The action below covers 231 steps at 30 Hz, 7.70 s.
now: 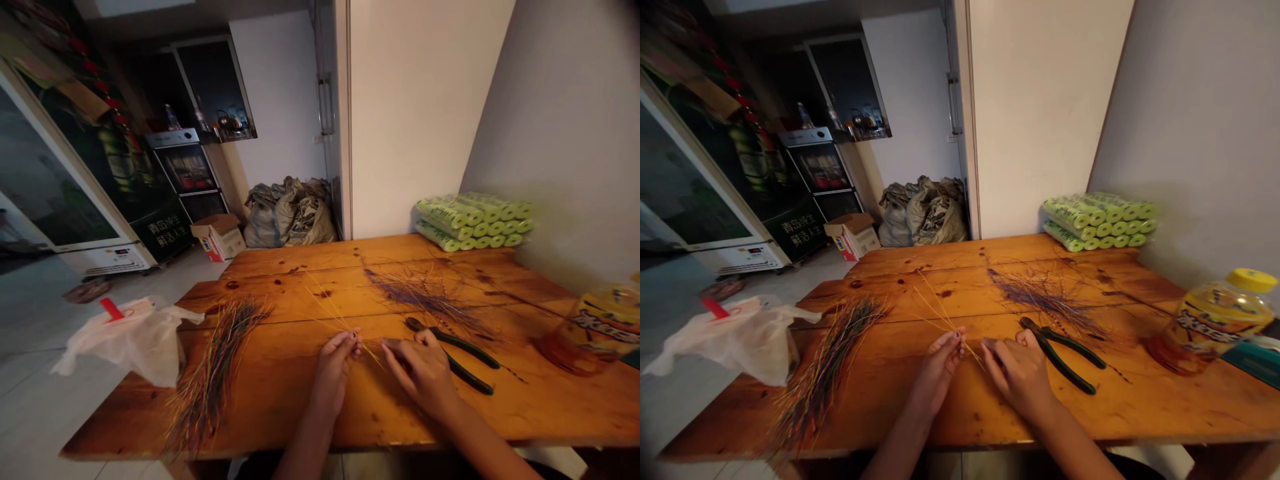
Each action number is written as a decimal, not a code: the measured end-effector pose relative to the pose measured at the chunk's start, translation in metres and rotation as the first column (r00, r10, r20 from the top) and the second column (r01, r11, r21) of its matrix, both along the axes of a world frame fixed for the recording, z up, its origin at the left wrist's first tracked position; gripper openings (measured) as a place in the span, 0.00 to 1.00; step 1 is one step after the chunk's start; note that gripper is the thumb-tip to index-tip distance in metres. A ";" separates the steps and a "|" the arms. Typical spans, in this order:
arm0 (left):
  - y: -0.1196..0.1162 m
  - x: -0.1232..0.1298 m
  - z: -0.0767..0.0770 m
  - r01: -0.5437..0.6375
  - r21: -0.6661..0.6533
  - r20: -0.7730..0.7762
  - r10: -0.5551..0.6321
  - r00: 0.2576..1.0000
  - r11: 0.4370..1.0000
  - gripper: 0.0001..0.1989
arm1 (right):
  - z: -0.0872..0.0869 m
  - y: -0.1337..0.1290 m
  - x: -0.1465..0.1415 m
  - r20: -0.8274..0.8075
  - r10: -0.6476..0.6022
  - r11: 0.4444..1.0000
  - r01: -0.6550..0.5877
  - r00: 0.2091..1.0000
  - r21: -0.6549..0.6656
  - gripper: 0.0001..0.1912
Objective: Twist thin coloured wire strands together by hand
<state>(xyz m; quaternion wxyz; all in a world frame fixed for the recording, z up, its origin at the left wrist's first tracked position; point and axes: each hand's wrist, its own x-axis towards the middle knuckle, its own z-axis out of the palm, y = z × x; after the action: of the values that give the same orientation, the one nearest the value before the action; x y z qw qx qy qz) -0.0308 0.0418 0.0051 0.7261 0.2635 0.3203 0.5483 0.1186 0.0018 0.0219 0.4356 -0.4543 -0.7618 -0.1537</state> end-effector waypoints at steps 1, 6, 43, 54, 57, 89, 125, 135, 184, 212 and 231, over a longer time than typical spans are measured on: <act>0.000 0.000 0.000 0.003 0.007 0.002 -0.003 1.000 1.000 0.13 | 0.000 -0.001 0.003 0.026 0.005 1.000 -0.005 1.000 -0.010 0.07; -0.001 -0.001 0.002 -0.037 0.049 0.014 0.036 0.999 0.998 0.13 | 0.001 -0.004 0.011 0.086 0.015 0.999 -0.012 0.996 -0.045 0.08; -0.041 0.025 -0.001 0.261 0.258 -0.547 -0.081 0.833 0.930 0.08 | 0.013 -0.016 0.005 -0.310 -0.063 0.960 -0.027 0.949 -0.278 0.12; -0.045 0.032 -0.012 0.295 0.285 -0.663 -0.035 0.748 0.912 0.08 | 0.018 -0.006 0.005 -0.515 -0.117 0.940 -0.072 0.849 -0.333 0.11; -0.047 0.034 -0.018 0.320 0.273 -0.650 -0.071 0.757 0.907 0.09 | 0.025 -0.008 0.015 -0.768 -0.135 0.959 -0.114 0.626 -0.261 0.09; -0.027 0.016 0.001 0.145 0.088 -0.306 -0.112 0.945 0.986 0.12 | -0.001 -0.011 0.009 -0.480 -0.018 0.731 -0.316 0.877 -0.605 0.15; 0.005 -0.039 0.017 0.146 -0.021 -0.023 -0.146 0.989 0.989 0.04 | -0.050 -0.001 -0.028 0.188 0.120 0.903 -0.028 0.975 -0.429 0.19; 0.008 -0.046 0.018 0.064 0.086 -0.068 -0.058 0.996 0.994 0.09 | -0.049 -0.044 -0.018 0.233 0.159 0.903 -0.047 0.959 -0.426 0.18; -0.011 -0.051 0.011 0.067 -0.010 -0.092 -0.068 0.993 0.998 0.14 | -0.043 -0.024 0.006 -0.695 -0.120 0.904 -0.211 0.709 -0.371 0.10; -0.020 -0.019 0.001 0.217 0.212 -0.516 -0.079 0.853 0.953 0.08 | -0.032 -0.026 0.000 -0.801 0.006 0.640 -0.618 0.599 -0.457 0.13; -0.014 -0.033 0.008 0.103 0.050 -0.296 -0.083 0.952 0.993 0.13 | -0.026 -0.032 0.005 -0.945 -0.141 0.352 -0.878 0.294 -0.325 0.07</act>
<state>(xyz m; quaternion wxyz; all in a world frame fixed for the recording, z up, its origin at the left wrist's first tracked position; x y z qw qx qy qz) -0.0635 0.0280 0.0133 0.6868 0.3800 0.3937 0.4785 0.1235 -0.0302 -0.0037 0.4947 -0.3630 -0.4659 0.6376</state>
